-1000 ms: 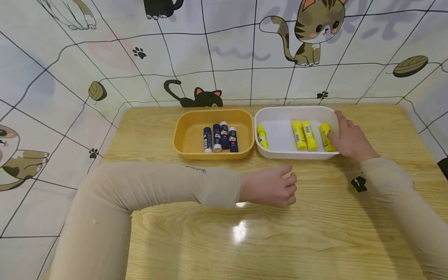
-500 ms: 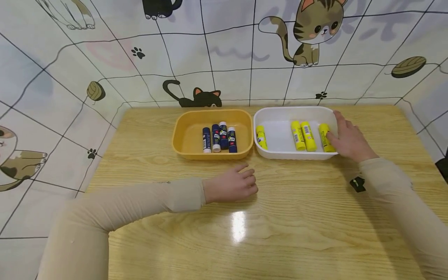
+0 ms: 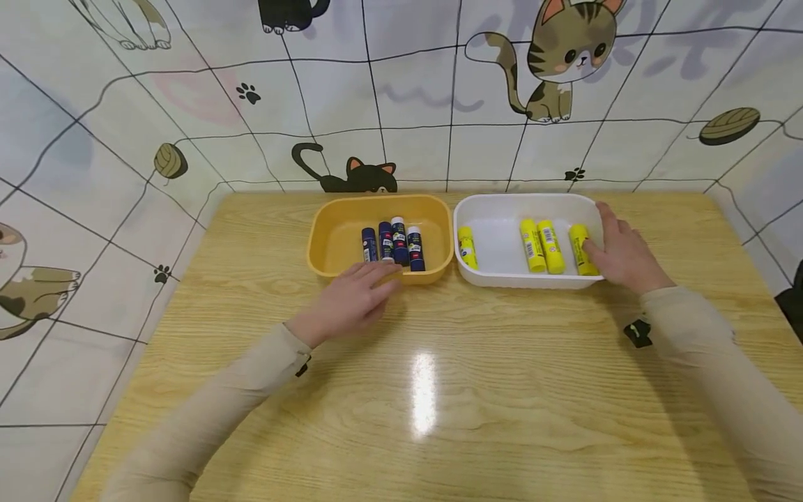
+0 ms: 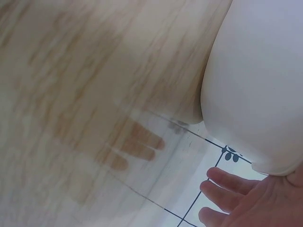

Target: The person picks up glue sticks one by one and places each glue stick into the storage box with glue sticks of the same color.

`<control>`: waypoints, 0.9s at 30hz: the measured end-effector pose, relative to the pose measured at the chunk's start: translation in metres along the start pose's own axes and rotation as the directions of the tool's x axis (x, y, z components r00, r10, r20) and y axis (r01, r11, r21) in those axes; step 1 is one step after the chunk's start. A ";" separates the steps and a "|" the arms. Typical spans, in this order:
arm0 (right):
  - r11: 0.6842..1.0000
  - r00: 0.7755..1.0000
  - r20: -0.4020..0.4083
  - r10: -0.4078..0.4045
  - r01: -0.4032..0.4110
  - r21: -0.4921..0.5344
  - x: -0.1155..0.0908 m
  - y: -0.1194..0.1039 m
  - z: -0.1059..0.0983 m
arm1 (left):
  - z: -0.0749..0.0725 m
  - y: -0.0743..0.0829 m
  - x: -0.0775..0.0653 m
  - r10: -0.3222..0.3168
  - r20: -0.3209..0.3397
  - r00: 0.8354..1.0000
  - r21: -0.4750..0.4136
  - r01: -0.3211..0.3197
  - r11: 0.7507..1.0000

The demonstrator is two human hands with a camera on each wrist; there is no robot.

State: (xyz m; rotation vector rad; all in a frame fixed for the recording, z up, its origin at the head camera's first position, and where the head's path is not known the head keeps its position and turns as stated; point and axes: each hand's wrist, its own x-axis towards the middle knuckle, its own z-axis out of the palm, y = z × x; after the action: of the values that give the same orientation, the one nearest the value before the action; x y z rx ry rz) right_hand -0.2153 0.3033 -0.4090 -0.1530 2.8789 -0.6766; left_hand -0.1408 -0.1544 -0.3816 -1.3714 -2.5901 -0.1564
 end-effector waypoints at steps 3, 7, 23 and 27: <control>1.000 1.000 -0.005 0.000 0.000 -0.001 -0.001 -0.002 0.000 | -0.003 -0.015 -0.010 -0.098 -0.044 0.994 -0.009 0.097 0.995; 1.000 1.000 -0.010 -0.009 0.009 -0.002 -0.002 -0.004 -0.001 | -0.006 -0.034 -0.026 -0.278 -0.054 0.959 0.002 0.278 0.960; 1.000 1.000 0.003 0.013 -0.013 0.005 -0.002 -0.001 0.000 | 0.000 -0.068 -0.072 -0.726 0.078 0.683 -0.001 0.728 0.685; 1.000 1.000 0.015 0.013 -0.013 0.007 -0.001 -0.001 0.001 | 0.003 -0.069 -0.079 -0.757 0.099 0.646 0.000 0.760 0.649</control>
State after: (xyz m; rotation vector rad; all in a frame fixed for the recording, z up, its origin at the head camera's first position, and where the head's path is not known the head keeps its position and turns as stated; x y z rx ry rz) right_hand -0.2144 0.3017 -0.4090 -0.1376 2.8608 -0.6807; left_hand -0.1546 -0.2565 -0.4025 -0.1828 -3.0794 -0.2743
